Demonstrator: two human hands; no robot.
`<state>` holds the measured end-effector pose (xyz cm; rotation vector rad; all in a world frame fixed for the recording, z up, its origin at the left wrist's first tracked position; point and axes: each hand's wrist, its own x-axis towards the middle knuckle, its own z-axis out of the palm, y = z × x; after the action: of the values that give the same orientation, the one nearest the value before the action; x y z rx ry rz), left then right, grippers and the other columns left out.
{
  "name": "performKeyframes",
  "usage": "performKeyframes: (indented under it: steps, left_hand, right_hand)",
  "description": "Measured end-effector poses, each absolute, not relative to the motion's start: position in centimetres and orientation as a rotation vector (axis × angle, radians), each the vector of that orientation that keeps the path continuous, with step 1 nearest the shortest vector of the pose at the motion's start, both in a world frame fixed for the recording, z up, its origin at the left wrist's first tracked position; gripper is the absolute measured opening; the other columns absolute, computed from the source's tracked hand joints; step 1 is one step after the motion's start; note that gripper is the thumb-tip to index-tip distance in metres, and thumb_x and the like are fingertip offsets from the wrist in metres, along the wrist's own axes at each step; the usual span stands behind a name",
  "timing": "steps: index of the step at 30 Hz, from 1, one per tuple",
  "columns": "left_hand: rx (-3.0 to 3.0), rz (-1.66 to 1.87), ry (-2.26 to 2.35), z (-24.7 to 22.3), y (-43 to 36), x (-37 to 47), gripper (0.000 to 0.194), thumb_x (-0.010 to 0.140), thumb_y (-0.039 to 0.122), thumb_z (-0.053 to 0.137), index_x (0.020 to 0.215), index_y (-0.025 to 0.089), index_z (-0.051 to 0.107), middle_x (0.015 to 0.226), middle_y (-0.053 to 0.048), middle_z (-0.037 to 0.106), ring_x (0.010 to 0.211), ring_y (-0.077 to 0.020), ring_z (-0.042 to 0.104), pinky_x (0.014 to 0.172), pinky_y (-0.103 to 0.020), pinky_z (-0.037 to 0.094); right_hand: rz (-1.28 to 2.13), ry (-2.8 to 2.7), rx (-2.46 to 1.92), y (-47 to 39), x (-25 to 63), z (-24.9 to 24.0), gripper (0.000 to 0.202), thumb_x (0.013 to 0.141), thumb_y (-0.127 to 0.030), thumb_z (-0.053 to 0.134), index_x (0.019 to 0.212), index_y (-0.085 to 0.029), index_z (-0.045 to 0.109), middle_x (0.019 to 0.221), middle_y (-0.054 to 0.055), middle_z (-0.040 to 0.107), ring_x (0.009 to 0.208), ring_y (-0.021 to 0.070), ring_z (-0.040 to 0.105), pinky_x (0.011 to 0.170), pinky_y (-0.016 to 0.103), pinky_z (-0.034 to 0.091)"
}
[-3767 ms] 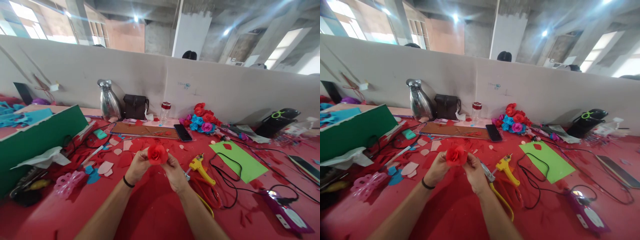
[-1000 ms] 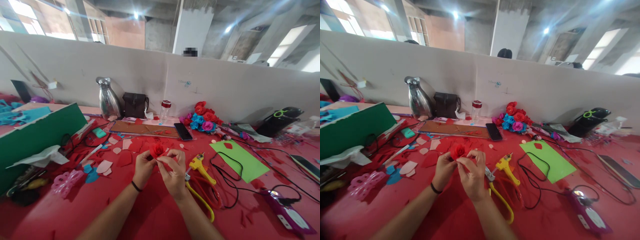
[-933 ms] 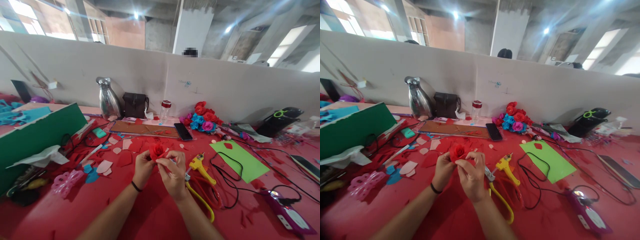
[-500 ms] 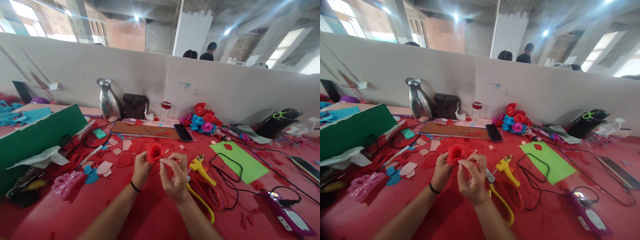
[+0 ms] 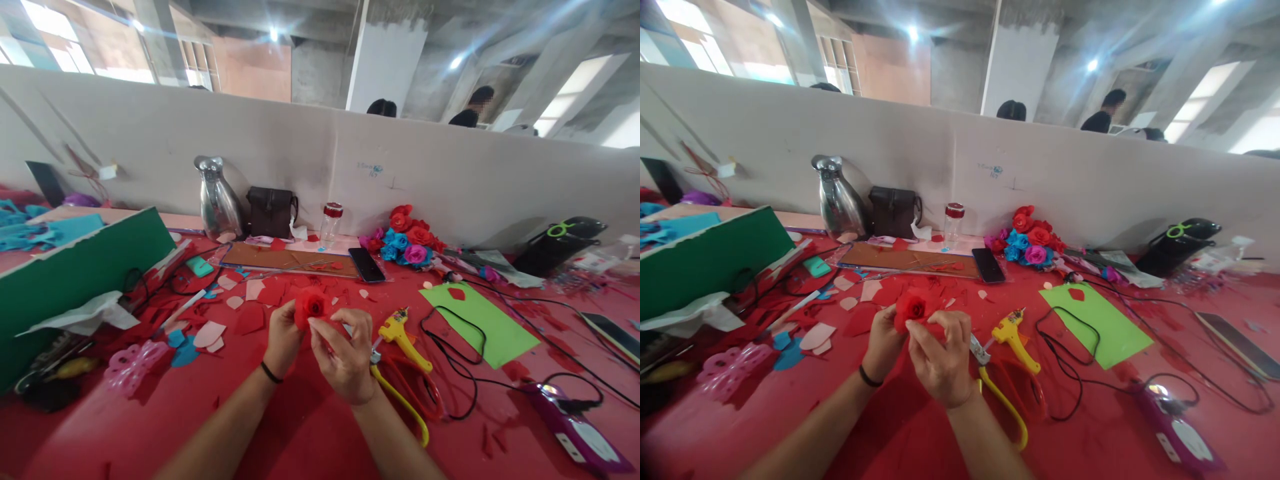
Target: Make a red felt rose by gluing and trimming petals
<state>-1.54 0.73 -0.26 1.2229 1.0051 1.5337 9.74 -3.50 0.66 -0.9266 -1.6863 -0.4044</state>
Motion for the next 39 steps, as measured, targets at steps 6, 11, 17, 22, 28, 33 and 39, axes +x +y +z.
performKeyframes:
  steps: [6, 11, 17, 22, 28, 33, 39]
  left_hand:
    - [1.236, 1.517, 0.997, -0.6, 0.6, -1.5, 0.009, 0.053, 0.014, 0.062, 0.061, 0.016, 0.066, 0.058, 0.003, 0.065, 0.058, -0.0132, 0.054, 0.059, -0.023, 0.047]
    - [1.247, 1.517, 1.053, -0.4, 0.7, -1.5, 0.009, 0.055, 0.016, 0.061, 0.062, 0.015, 0.066, 0.060, 0.001, 0.066, 0.058, -0.0136, 0.054, 0.058, -0.024, 0.046]
    - [1.131, 1.530, 0.973, 0.0, 0.6, -1.4, 0.009, 0.051, 0.020, 0.067, 0.059, 0.016, 0.065, 0.057, 0.001, 0.065, 0.055, -0.0133, 0.053, 0.057, -0.025, 0.046]
    - [1.163, 1.523, 1.023, 0.5, 0.3, -1.4, 0.009, 0.049, 0.021, 0.069, 0.055, 0.017, 0.064, 0.055, 0.001, 0.064, 0.057, -0.0149, 0.054, 0.057, -0.025, 0.046]
    - [1.170, 1.518, 1.039, 0.3, 0.2, -1.3, 0.008, 0.050, 0.020, 0.067, 0.057, 0.016, 0.064, 0.055, 0.001, 0.063, 0.057, -0.0156, 0.054, 0.057, -0.026, 0.046]
    - [1.140, 1.521, 1.010, -0.1, 0.5, -1.4, 0.009, 0.049, 0.014, 0.064, 0.058, 0.016, 0.064, 0.058, 0.002, 0.065, 0.057, -0.0141, 0.054, 0.059, -0.025, 0.046]
    - [1.091, 1.521, 1.004, -0.1, 0.7, -1.3, 0.008, 0.050, 0.013, 0.067, 0.057, 0.015, 0.067, 0.058, 0.001, 0.066, 0.058, -0.0142, 0.055, 0.060, -0.025, 0.046]
  right_hand:
    - [-0.475, -1.703, -0.895, -3.5, 9.8, 0.4, 0.016, 0.080, -0.012, 0.062, 0.088, -0.023, 0.069, 0.093, 0.005, 0.049, 0.087, 0.0185, 0.049, 0.077, 0.034, 0.046]
    - [-0.483, -1.694, -0.894, -3.5, 9.9, 0.6, 0.016, 0.080, -0.011, 0.063, 0.089, -0.023, 0.068, 0.093, 0.005, 0.048, 0.087, 0.0182, 0.048, 0.077, 0.033, 0.046]
    - [-0.482, -1.717, -0.876, -3.8, 9.6, 0.7, 0.021, 0.078, -0.011, 0.063, 0.095, -0.022, 0.066, 0.093, 0.006, 0.048, 0.086, 0.0192, 0.048, 0.077, 0.036, 0.046]
    - [-0.513, -1.689, -1.018, -3.7, 9.4, 0.3, 0.021, 0.077, -0.019, 0.066, 0.097, -0.024, 0.065, 0.094, 0.007, 0.050, 0.088, 0.0214, 0.049, 0.077, 0.038, 0.046]
    - [-0.633, -1.781, -0.949, -4.0, 9.7, 0.3, 0.021, 0.078, -0.014, 0.065, 0.094, -0.027, 0.066, 0.092, 0.005, 0.052, 0.087, 0.0193, 0.048, 0.077, 0.036, 0.046]
    - [-0.612, -1.745, -0.915, -3.9, 9.8, 0.3, 0.026, 0.077, -0.011, 0.063, 0.099, -0.024, 0.063, 0.093, 0.006, 0.049, 0.086, 0.0200, 0.047, 0.077, 0.037, 0.046]
    - [-0.614, -1.689, -0.958, -3.7, 9.9, 0.1, 0.020, 0.077, -0.012, 0.063, 0.092, -0.026, 0.064, 0.091, 0.005, 0.050, 0.084, 0.0195, 0.048, 0.077, 0.038, 0.045]
